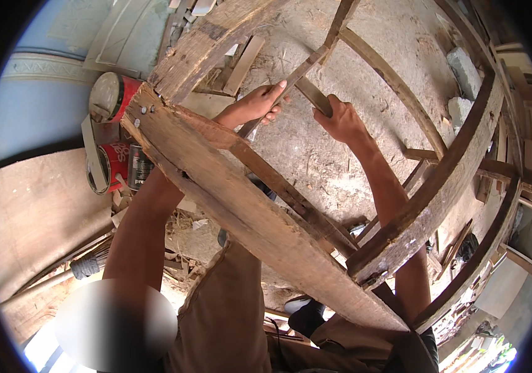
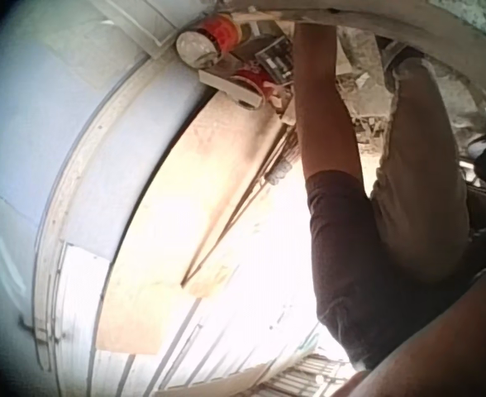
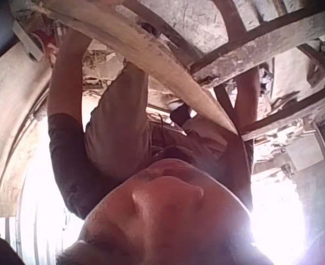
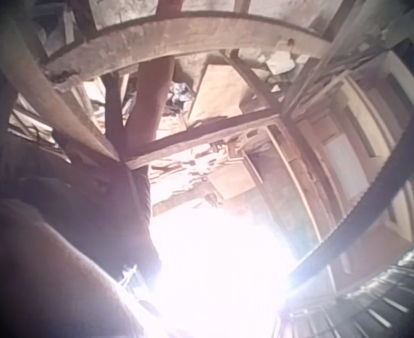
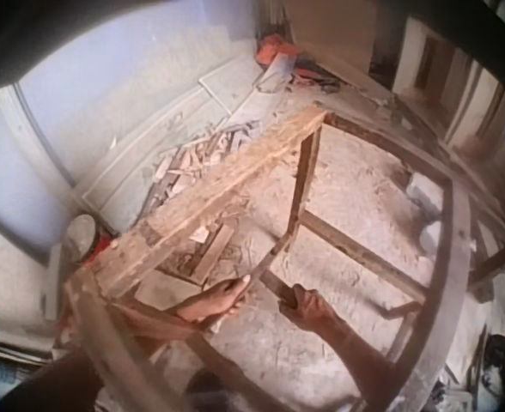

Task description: The person sits on the floor and uses a hand saw to cut a wooden slat on a wooden frame. They then use a hammer to drive nails into the frame to secure the slat.

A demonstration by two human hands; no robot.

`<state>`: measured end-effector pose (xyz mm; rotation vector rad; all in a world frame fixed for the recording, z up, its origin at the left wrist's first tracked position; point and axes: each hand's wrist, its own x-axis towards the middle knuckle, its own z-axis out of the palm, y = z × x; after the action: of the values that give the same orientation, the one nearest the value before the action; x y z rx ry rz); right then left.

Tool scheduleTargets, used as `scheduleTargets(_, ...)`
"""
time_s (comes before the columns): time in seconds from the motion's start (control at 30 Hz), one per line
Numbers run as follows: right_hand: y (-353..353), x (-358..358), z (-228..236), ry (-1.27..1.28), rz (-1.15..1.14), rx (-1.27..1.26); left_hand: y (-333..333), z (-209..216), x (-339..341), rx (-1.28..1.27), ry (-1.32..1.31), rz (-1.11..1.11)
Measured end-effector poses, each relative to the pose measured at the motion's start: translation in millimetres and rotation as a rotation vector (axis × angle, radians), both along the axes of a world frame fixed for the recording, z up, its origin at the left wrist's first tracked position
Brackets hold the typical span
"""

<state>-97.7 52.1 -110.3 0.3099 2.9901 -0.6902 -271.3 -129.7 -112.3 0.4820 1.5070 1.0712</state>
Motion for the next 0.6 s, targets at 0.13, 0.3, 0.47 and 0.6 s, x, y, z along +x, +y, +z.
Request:
scheduleTargets(0.13,25.3,16.2,-50.1,0.405,0.220,0.403,15.2,3.6,5.9,0.026,0.014,-0.009)
scheduleTargets(0.3,-6.4,-5.4,11.1,-0.047,-0.011,0.057,-0.5,1.8,1.6,-0.004,0.026,0.022)
scheduleTargets(0.47,-7.2,-5.7,15.9,-0.147,-0.156,-0.082,4.2,6.6,4.7,0.017,0.028,0.006)
scheduleTargets(0.6,-7.0,-8.1,13.5,-0.230,-0.202,-0.134,5.0,6.1,2.5,0.022,0.029,0.008)
